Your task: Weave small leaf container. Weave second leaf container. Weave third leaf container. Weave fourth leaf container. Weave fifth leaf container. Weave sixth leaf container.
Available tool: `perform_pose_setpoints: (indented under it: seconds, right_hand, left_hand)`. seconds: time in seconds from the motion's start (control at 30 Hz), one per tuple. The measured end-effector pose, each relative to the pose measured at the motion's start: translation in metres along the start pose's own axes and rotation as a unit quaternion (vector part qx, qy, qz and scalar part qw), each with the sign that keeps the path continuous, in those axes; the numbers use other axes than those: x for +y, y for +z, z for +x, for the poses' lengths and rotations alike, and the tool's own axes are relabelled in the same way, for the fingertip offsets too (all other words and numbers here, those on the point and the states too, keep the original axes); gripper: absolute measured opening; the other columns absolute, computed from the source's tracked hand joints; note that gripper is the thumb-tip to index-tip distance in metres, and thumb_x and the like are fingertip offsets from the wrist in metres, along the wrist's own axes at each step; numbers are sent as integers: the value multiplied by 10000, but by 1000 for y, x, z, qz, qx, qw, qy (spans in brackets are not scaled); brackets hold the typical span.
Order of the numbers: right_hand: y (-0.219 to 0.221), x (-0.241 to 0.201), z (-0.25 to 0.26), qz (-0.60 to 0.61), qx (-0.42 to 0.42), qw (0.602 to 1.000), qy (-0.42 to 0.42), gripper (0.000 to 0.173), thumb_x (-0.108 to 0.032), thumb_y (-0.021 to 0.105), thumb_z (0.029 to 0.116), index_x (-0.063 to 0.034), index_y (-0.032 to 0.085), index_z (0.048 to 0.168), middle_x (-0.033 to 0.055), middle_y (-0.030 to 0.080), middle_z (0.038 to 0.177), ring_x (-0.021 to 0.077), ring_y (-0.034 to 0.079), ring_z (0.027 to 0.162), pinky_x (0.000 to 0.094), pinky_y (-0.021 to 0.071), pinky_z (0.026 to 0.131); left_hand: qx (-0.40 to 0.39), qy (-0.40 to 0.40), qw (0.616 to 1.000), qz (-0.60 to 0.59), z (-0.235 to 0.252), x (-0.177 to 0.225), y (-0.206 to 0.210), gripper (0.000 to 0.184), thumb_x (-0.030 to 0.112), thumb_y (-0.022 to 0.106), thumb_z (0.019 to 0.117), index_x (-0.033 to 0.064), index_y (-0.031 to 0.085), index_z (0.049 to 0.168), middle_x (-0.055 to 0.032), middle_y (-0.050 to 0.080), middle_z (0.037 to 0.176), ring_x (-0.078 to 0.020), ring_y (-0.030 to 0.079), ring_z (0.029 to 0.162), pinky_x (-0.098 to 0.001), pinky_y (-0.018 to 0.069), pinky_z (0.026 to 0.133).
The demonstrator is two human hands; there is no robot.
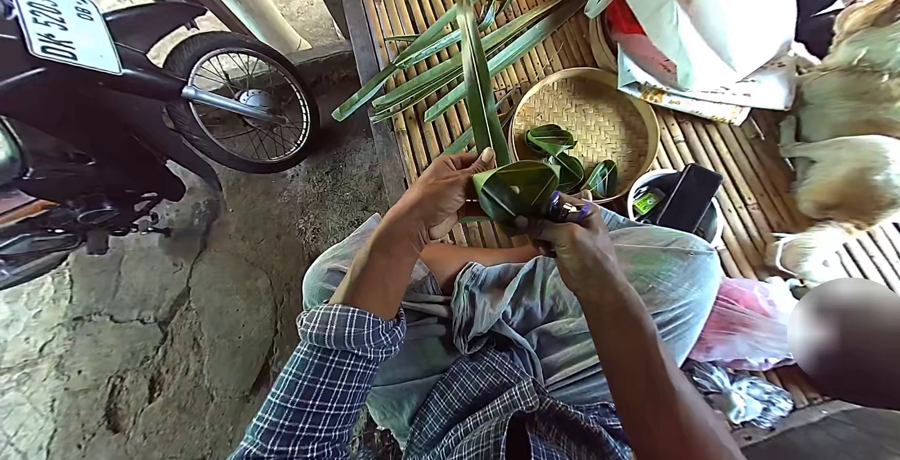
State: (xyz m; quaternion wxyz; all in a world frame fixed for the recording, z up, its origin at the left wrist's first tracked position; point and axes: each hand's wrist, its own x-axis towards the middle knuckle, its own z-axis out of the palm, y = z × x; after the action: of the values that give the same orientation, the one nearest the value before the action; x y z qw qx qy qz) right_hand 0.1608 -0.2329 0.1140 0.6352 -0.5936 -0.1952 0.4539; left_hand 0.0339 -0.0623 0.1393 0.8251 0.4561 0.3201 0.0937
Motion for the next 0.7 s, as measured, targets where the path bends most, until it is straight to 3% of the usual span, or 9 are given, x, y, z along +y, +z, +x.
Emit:
perform_pose_setpoints:
  seconds: [0.13,0.37,0.5,0.57,0.7]
  right_hand:
    - [6,5,-2,-6,9,1000,26,124,0,803,830,-13,753,943,122,683,766,109,527,536,235,448,482]
    - [6,8,-5,-17,1,997,78,93,14,789,835,-8,749,916,113,672,737,91,497,508,222,421,461]
    - [5,12,-2,-3,12,996,91,93,24,784,828,-8,747,907,114,671,741,97,484,503,230,410,456]
    - [5,13,-2,1,15,995,96,121,18,795,825,-10,752,934,121,681,761,104,503,520,235,420,464]
    - [7,13,-2,11,24,995,97,144,21,802,819,-15,749,948,117,679,757,105,518,528,239,432,471]
  left_hand:
    - [45,-26,998,24,1,-6,-3,356,338,530,1065,20,690,1072,-108,732,887,-188,730,783,-350,628,687]
    - [-13,-62,997,45,0,-5,-16,322,297,561,1058,0,687,1055,-118,732,881,-181,734,767,-337,634,709]
    - [-33,-55,997,38,-3,-5,-17,392,319,477,1091,-4,700,1094,-133,737,958,-194,736,821,-353,635,741]
    - [-50,-47,997,42,-5,-12,-20,541,449,374,1101,21,705,1131,-126,732,985,-190,730,833,-361,629,745]
    - [-90,-46,995,-16,-12,-21,-29,823,696,156,1027,79,639,1275,-136,717,1126,-230,719,976,-417,611,841]
